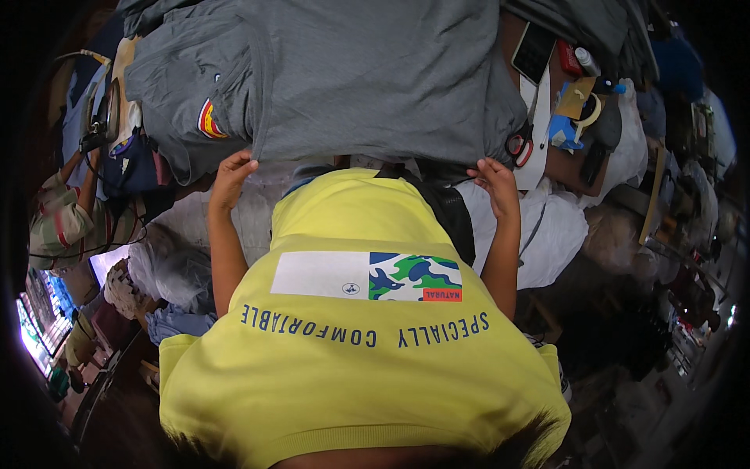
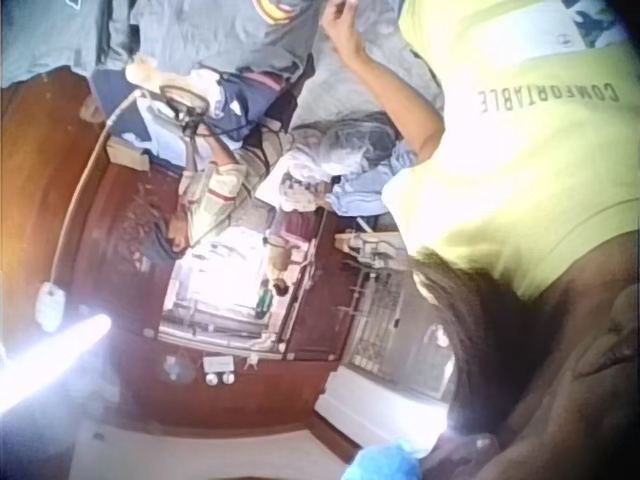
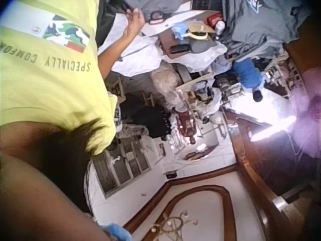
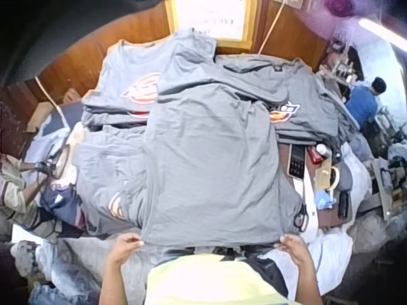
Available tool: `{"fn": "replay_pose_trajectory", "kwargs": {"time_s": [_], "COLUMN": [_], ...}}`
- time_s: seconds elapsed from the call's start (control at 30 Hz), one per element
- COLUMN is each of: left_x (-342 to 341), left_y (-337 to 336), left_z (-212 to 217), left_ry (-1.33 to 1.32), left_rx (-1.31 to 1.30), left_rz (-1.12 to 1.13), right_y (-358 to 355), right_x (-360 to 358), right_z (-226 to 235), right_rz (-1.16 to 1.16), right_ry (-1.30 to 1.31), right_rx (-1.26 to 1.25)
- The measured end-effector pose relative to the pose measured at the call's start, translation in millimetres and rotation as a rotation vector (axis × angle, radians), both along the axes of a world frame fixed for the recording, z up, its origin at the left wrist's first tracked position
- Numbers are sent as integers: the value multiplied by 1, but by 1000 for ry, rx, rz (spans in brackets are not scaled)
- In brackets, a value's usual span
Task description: The person trims a loose thread with shears on a stack of gray shirts, then turns the shirts over one by one to check for quality and smooths them out by hand.
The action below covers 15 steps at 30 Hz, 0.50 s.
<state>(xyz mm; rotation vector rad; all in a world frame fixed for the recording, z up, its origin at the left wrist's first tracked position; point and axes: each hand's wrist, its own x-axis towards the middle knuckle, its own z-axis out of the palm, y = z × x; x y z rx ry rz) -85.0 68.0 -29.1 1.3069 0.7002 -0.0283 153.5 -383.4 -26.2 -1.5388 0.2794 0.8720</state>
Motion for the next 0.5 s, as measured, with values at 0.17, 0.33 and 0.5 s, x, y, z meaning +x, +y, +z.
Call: {"fn": "replay_pose_trajectory", "kwargs": {"time_s": [0.17,0.33,0.5], "left_x": [0,5,21], "left_y": [-1,-1,0], "left_z": [-1,4,21], "left_ry": [33,40,73], "left_rx": [6,3,281], "left_rz": [5,-10,-170], "right_y": [2,0,12], "right_x": [-2,-1,-1], "right_z": [0,-4,19], "right_rz": [-15,-3,81], "right_ry": [-6,-6,-25], "right_rx": [-5,-22,-145]}}
